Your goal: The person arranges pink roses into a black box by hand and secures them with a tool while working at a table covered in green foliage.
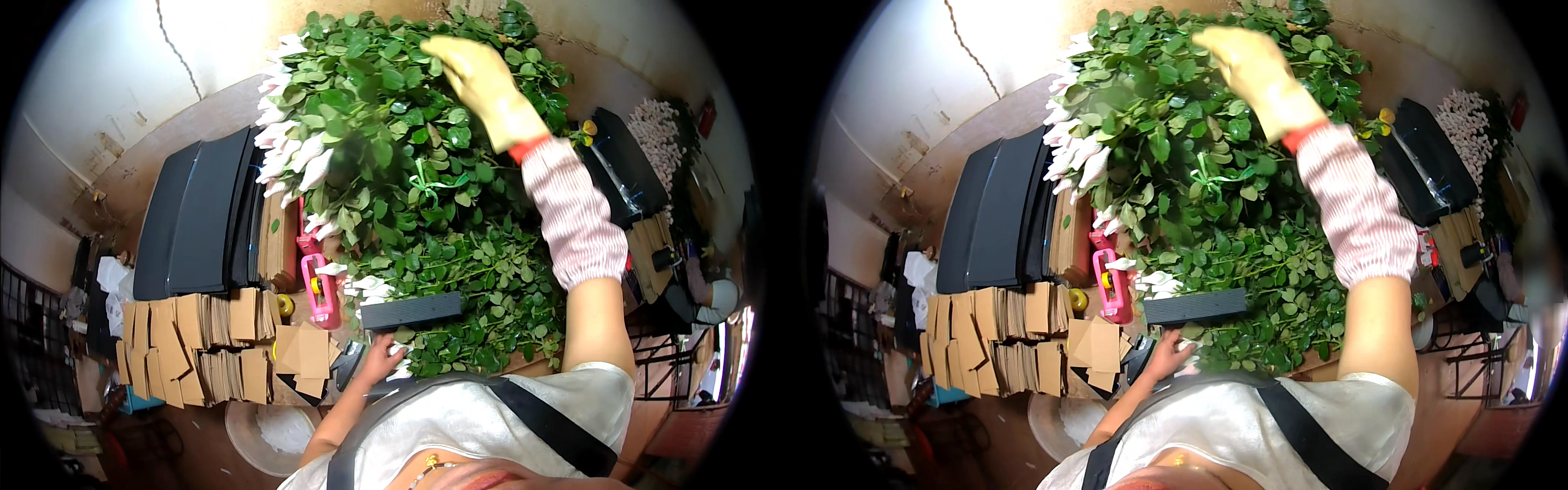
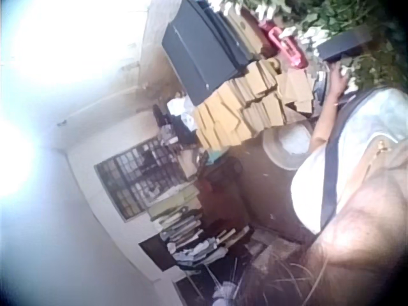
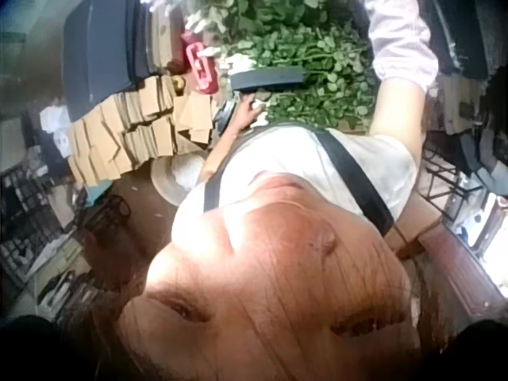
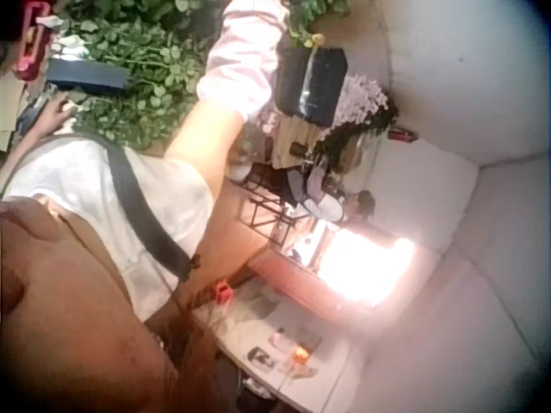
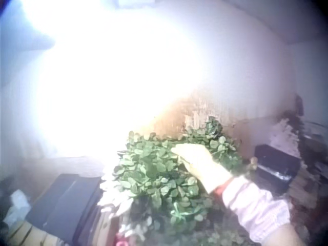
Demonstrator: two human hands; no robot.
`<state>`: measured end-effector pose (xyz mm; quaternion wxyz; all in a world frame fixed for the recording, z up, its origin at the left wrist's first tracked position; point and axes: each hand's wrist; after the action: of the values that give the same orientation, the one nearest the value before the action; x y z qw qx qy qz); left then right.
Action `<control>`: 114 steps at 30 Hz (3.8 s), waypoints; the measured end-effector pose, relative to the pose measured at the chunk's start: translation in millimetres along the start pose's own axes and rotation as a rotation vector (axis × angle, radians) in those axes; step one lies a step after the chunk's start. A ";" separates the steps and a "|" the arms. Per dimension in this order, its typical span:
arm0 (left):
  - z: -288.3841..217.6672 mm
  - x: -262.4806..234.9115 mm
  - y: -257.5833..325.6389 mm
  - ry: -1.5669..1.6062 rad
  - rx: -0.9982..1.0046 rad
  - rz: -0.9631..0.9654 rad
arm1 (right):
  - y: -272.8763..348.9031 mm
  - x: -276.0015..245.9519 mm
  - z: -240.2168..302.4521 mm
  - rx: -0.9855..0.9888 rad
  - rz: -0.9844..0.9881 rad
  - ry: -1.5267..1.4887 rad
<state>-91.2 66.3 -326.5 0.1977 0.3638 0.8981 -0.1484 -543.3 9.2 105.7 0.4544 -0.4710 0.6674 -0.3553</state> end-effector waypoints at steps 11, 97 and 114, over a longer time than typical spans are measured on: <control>2.8 4.1 2.9 0.028 -0.070 0.027 | -44.3 43.2 -1.8 0.032 0.592 0.392; 15.5 12.1 -6.4 0.119 -0.140 0.047 | 232.2 -178.7 190.9 0.249 1.295 -0.032; 18.9 2.4 -3.8 0.054 -0.085 0.012 | 156.2 -148.3 349.5 0.524 1.402 -0.537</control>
<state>-90.8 57.4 -343.7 0.1894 0.3642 0.9064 -0.0991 -240.9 181.7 -111.9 0.8137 0.1114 0.5705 -0.0063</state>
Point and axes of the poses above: each hand's wrist, its own y-axis away from the middle knuckle, its own x-axis out of the palm, z = x × y, and after that the axes turned 15 degrees about -z, right-handed
